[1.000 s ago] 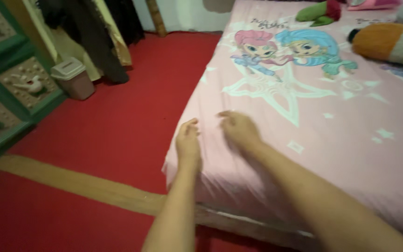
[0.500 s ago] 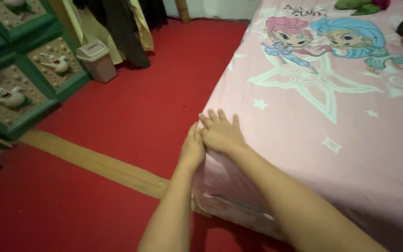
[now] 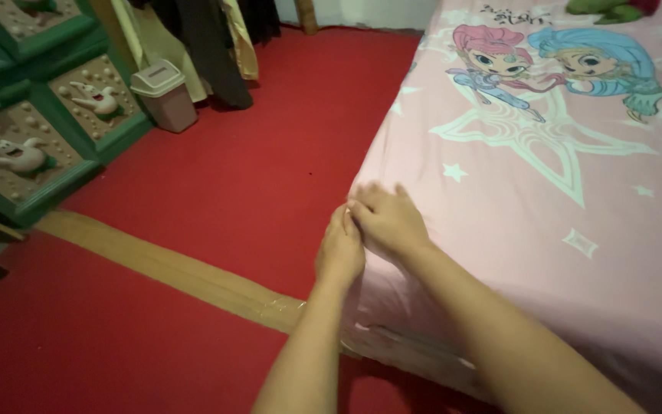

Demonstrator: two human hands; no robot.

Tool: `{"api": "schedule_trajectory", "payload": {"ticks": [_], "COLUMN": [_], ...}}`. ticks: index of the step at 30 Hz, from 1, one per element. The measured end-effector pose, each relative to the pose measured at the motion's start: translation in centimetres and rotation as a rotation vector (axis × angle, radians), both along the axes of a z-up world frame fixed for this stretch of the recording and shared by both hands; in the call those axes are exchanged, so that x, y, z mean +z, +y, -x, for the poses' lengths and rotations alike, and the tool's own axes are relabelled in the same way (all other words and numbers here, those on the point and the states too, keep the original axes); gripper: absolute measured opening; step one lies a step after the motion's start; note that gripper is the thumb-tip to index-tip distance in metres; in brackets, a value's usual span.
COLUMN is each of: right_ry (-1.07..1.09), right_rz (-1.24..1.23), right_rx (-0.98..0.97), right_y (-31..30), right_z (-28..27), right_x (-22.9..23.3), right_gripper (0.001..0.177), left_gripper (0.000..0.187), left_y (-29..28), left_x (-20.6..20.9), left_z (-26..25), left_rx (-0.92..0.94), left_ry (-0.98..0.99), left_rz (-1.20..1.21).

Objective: The person smooths and tucks a pink fitted sheet around a mattress, then uses a broom to sweep the bed surface and reposition stuffed toys.

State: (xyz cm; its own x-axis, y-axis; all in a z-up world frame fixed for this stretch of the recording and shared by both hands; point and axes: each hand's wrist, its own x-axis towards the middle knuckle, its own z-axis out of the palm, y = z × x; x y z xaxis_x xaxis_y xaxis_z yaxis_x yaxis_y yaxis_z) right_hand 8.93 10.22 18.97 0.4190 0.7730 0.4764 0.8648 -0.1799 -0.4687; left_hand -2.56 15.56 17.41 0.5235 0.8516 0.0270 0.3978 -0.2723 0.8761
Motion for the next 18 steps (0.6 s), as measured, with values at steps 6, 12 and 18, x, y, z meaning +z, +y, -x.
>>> {"api": "schedule_trajectory", "payload": {"ticks": [6, 12, 18], "right_ry": [0.639, -0.179, -0.107], "right_rz": [-0.453, -0.176, 0.120], "right_rx": [-0.190, -0.603, -0.767], "right_y": [-1.2, -0.8, -1.1], "right_z": [0.9, 1.4, 2.8], "right_x": [0.7, 0.8, 1.6], "right_gripper": [0.042, 0.048, 0.042], "left_gripper": [0.057, 0.055, 0.052], "left_y": [-0.2, -0.2, 0.6], "left_x": [0.8, 2.8, 3.6], "left_z": [0.5, 1.2, 2.0], "left_rx": [-0.005, -0.129, -0.292], "left_ry": [0.124, 0.254, 0.244], "left_rz": [-0.008, -0.490, -0.625]}}
